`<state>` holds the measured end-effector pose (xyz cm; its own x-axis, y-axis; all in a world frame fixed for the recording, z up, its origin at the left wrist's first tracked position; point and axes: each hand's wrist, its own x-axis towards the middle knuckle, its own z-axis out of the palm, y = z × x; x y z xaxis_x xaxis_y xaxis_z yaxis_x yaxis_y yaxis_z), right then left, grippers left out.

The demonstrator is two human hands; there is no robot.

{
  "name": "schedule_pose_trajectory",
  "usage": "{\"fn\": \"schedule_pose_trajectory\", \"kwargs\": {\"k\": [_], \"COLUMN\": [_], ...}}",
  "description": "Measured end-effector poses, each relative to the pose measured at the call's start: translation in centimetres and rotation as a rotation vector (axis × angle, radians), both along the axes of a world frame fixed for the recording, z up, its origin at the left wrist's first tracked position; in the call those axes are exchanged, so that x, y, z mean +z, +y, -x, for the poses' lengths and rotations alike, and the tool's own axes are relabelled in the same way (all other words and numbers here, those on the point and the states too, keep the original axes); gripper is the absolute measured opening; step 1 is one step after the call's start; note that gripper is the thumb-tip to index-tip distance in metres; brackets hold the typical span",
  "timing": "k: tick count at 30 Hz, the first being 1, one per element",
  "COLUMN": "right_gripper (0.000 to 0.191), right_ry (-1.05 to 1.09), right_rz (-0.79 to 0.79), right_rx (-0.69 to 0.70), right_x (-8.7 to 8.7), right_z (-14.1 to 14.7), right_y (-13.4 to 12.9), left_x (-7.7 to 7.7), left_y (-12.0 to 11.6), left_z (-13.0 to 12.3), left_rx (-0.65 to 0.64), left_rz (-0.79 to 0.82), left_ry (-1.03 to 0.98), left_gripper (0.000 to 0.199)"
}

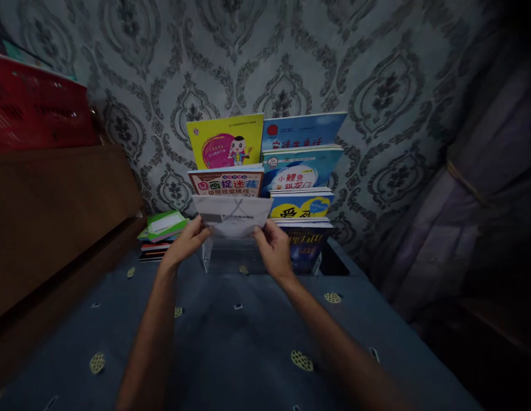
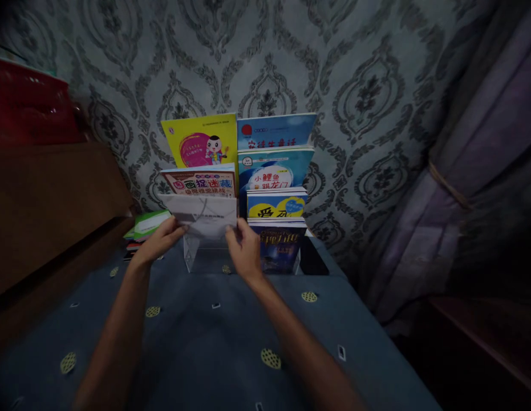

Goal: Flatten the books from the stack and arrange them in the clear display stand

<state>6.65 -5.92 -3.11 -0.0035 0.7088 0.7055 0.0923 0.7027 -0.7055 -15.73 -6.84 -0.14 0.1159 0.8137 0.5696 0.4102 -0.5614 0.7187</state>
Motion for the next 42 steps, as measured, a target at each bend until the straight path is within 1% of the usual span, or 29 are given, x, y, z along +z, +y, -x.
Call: {"fn": "schedule_pose_trajectory", "kwargs": {"k": [1, 3, 5, 7, 9, 12, 15, 18, 21, 25, 30, 32, 34, 39, 42], "right_gripper": [0.020, 0.019, 0.018, 0.018, 0.017, 0.016, 0.017, 0.023, 0.028, 0.029, 0.027, 0.028, 0.027, 0.024, 0.029], "right_ry": [0.072, 0.178, 0.241, 0.269, 0.273, 0.257, 0.233, 0.190, 0.142, 0.137, 0.115, 0.078, 0.029, -0.067, -0.102], "right_rz": [-0.024, -0.079, -0.145, -0.205, -0.245, -0.252, -0.230, -0.217, -0.218, -0.240, -0.251, -0.234, -0.227, -0.321, -0.319], "right_rx": [-0.009, 0.006, 0.009, 0.002, 0.007, 0.040, 0.045, 0.025, 0.023, 0.030, -0.004, -0.016, -0.050, -0.234, -0.298], "right_x": [0.9, 2.5, 3.9, 4.8, 5.3, 5.0, 4.2, 3.5, 3.2, 3.1, 2.9, 2.7, 2.4, 2.1, 1.9], "right_z": [0.3, 1.1, 1.7, 2.1, 2.2, 2.3, 2.4, 2.5, 2.5, 2.2, 2.2, 2.2, 2.1, 1.9, 2.3], "right_y": [0.3, 0.8, 1.2, 1.6, 1.9, 2.6, 3.5, 4.4, 5.1, 5.5, 5.9, 6.2, 6.5, 6.8, 6.6], "left_x": [0.6, 1.8, 2.6, 3.1, 3.3, 3.2, 2.5, 1.6, 0.9, 0.7, 0.4, 0.0, -0.4, -1.0, -0.9], "left_y": [-0.2, -0.3, -0.1, 0.3, 0.9, 1.8, 2.7, 3.4, 3.9, 4.4, 5.2, 5.5, 5.7, 5.8, 5.5], "left_z": [-0.5, -1.8, -2.9, -3.7, -4.0, -4.0, -3.7, -3.4, -3.2, -3.1, -2.9, -2.8, -2.6, -2.5, -2.7], "left_rx": [-0.005, 0.019, 0.075, 0.139, 0.167, 0.127, 0.085, 0.110, 0.147, 0.172, 0.186, 0.218, 0.281, 0.525, 0.601], "left_rz": [-0.071, -0.237, -0.353, -0.425, -0.462, -0.468, -0.445, -0.421, -0.424, -0.433, -0.433, -0.428, -0.415, -0.435, -0.447], "left_ry": [-0.007, -0.087, -0.189, -0.267, -0.310, -0.346, -0.365, -0.360, -0.334, -0.300, -0.268, -0.230, -0.173, -0.012, 0.067], "left_gripper": [0.032, 0.033, 0.032, 0.032, 0.033, 0.034, 0.033, 0.033, 0.033, 0.033, 0.033, 0.030, 0.024, 0.008, 0.006]}}
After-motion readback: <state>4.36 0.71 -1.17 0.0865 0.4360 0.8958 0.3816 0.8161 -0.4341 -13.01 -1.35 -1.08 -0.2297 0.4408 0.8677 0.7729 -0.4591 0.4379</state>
